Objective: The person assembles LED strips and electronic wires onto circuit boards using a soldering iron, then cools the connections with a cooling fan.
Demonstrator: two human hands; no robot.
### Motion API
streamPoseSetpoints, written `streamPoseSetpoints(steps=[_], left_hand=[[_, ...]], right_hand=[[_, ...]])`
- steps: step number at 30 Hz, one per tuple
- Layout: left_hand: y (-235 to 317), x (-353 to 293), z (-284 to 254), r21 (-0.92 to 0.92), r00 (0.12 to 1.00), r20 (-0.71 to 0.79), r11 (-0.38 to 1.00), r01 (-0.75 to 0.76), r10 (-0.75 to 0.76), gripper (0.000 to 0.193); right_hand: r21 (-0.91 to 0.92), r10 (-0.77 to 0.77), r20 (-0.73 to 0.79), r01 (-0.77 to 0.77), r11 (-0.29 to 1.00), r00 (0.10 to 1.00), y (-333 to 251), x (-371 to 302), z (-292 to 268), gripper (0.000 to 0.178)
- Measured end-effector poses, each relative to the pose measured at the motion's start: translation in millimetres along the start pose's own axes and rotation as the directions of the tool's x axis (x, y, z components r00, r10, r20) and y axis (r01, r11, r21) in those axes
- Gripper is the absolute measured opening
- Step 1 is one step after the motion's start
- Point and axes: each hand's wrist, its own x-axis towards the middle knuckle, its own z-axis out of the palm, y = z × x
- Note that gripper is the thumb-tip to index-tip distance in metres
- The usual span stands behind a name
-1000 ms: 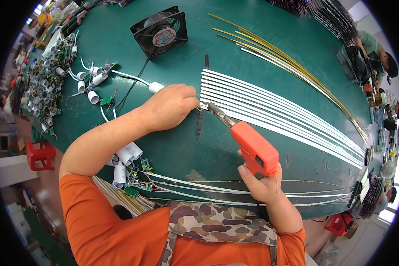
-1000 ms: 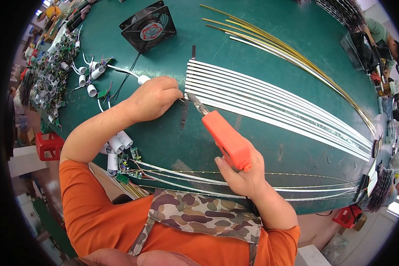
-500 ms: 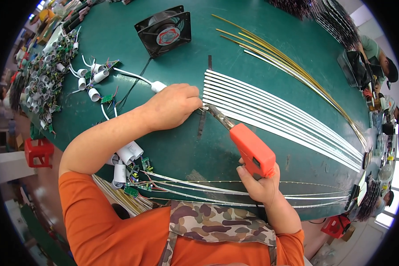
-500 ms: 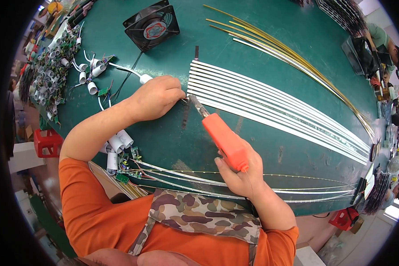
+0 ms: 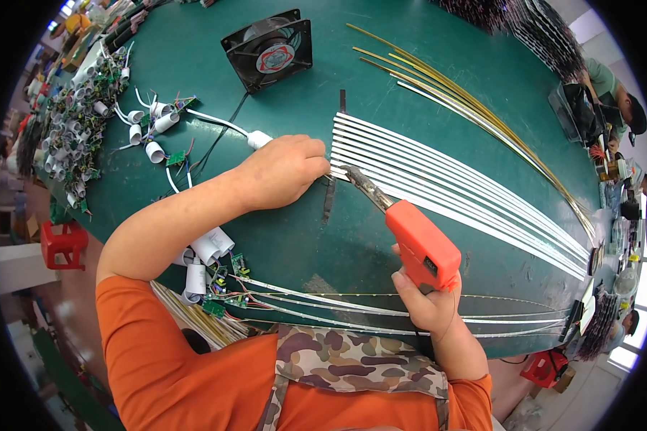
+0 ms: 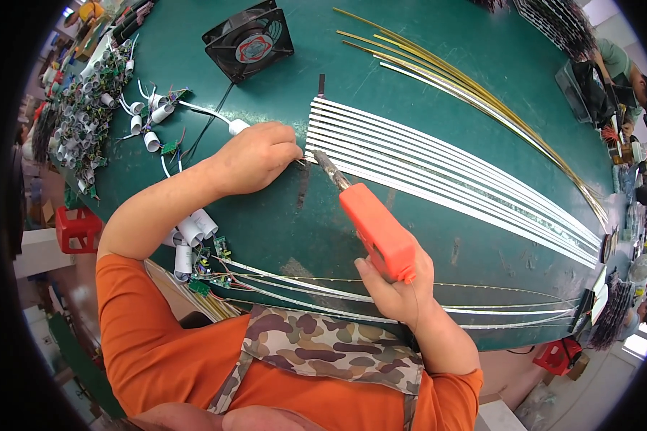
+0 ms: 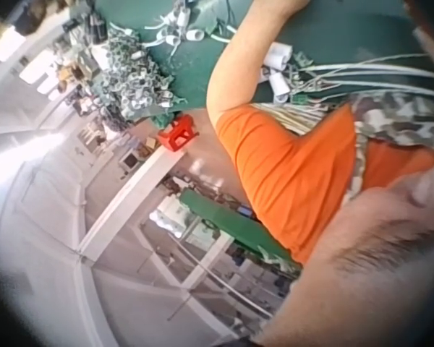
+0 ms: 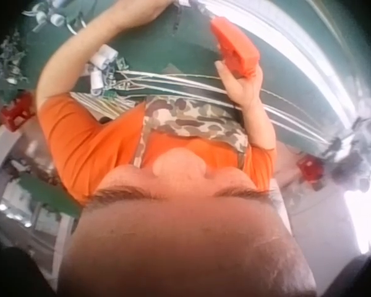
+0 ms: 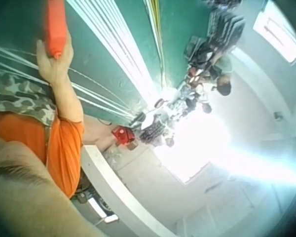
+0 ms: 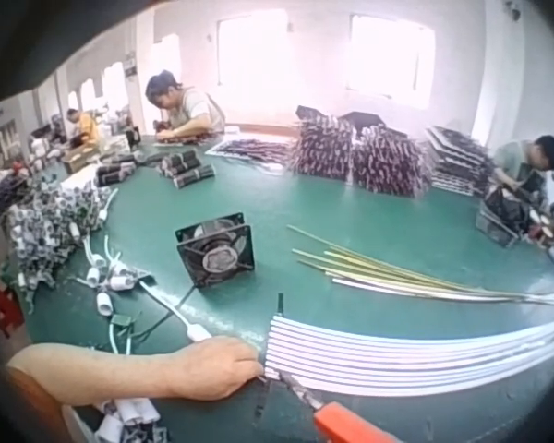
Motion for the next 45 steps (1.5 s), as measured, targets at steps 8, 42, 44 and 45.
streamPoseSetpoints(steps=[8,42,44,45], left_hand=[[1,1,-1,-0.002,1.0,0.022,1.0,0.018,-0.018,0.009],[0,0,0,-0.017,0.995,-0.078,0.998,-0.059,0.057,0.009],[-1,0,2,-0.021,0.996,-0.073,0.998,-0.056,0.054,0.01],[-1,0,3,-0.016,0.997,-0.067,0.999,-0.05,0.049,0.01]], right_hand=[[0.107,0.023,0.004,-0.024,0.994,1.0,1,-8,-9,0.046],[0.085,0.037,0.008,-0.037,0.996,0.999,9,-6,-9,0.046],[0.059,0.041,0.015,-0.041,0.997,0.999,9,-5,-9,0.045],[0.03,0.055,0.013,-0.055,0.998,0.998,9,-4,-8,0.043]])
